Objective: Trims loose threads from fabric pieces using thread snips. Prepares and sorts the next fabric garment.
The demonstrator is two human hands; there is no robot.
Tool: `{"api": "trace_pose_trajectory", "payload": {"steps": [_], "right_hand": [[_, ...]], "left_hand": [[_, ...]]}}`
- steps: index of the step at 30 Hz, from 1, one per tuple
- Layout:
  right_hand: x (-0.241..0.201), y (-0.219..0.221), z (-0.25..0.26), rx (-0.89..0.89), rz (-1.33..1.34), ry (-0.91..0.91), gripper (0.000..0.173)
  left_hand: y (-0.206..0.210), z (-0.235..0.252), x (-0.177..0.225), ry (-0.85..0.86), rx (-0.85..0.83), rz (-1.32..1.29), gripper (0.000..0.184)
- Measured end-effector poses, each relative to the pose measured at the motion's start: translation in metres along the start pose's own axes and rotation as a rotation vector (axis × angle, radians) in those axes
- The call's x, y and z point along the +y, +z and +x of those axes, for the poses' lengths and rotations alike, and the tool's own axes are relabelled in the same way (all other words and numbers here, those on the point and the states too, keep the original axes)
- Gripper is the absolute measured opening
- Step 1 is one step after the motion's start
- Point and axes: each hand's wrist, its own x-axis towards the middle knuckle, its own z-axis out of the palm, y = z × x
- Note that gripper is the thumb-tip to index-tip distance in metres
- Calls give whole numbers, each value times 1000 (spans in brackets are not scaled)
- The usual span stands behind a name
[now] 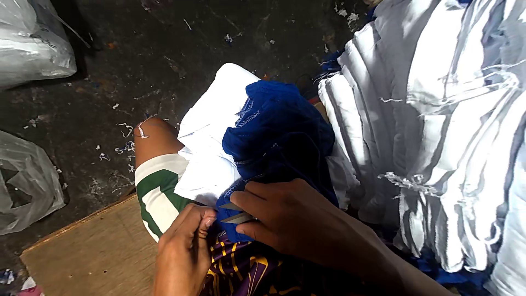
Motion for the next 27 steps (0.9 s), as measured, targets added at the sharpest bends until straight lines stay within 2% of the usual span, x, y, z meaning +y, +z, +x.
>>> {"api": "trace_pose_trajectory", "payload": {"steps": [4,7,10,12,15,22,27], "right_hand": [[-1,1,0,-44,1,-21,22],[-2,3,1,-10,-12,-19,22],[-1,2,1,26,-6,2,25],[1,1,0,55,8,11,26],[1,0,0,56,15,16,26],[3,0,0,44,26,11,26],[-2,2,0,-32,-16,-17,21]], "left_hand": [[-15,-4,1,-38,5,-38,25],[-18,-5,3,-72,-39,-30,25],[-7,-6,0,-78,-76,28,26],[4,-6,0,-56,-98,94,35],[14,-4,4,-40,-77,156,29],[-7,-3,5,-47,-88,-62,32],[-18,-7,12,-49,-132,-78,31]]}}
